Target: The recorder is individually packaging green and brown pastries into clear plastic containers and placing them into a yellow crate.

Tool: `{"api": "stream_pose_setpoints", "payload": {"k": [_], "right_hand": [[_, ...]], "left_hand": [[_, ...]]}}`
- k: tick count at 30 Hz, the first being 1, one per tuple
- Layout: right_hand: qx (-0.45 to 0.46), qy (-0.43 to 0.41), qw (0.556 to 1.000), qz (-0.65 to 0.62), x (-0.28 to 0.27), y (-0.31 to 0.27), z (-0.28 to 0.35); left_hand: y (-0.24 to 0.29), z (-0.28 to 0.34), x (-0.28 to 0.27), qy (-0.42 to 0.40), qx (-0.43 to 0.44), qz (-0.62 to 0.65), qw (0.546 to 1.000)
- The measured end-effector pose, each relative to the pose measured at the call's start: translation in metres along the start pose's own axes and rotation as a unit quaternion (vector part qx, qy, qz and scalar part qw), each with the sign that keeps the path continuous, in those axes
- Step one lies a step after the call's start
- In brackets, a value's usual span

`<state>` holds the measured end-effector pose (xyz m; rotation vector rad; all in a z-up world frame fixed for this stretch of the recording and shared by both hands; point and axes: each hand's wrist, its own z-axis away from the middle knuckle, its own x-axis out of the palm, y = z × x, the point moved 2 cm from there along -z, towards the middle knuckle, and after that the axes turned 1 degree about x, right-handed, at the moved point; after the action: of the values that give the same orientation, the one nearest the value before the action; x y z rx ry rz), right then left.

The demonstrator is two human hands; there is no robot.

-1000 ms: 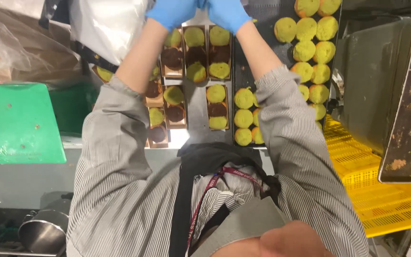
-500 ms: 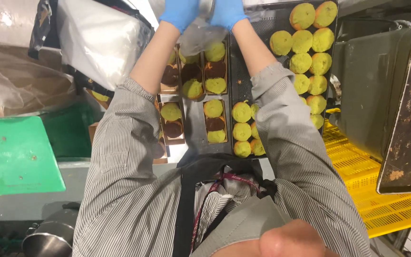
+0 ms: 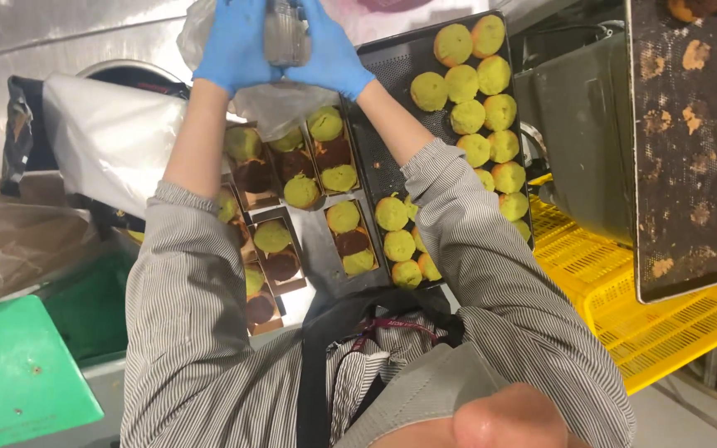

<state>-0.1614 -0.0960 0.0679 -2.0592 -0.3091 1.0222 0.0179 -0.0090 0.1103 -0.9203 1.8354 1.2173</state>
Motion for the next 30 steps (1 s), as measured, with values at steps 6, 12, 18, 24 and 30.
{"api": "stream_pose_setpoints", "payload": {"k": [6,12,18,24,30], "right_hand": [[0.003,0.027,0.981,-0.193,-0.02,-0.003,0.016],[-0.07,0.051,0.981,-0.176,-0.064,-0.095,0.065],[0.144,0.082,0.847,-0.504,-0.071,-0.146,0.193],[0.176,0.192,0.927,-0.271,-0.114,-0.231,0.344],[0.239,0.254,0.909,-0.226,-0.127,-0.259,0.458]], "left_hand": [[0.03,0.007,-0.046,0.11,0.045,0.034,0.992],[0.113,0.018,-0.072,0.142,-0.024,0.123,0.982],[0.262,0.047,-0.07,0.11,0.031,0.418,0.901],[0.366,0.09,-0.001,0.013,-0.082,0.528,0.845],[0.46,0.109,0.045,-0.083,-0.065,0.615,0.782]]}}
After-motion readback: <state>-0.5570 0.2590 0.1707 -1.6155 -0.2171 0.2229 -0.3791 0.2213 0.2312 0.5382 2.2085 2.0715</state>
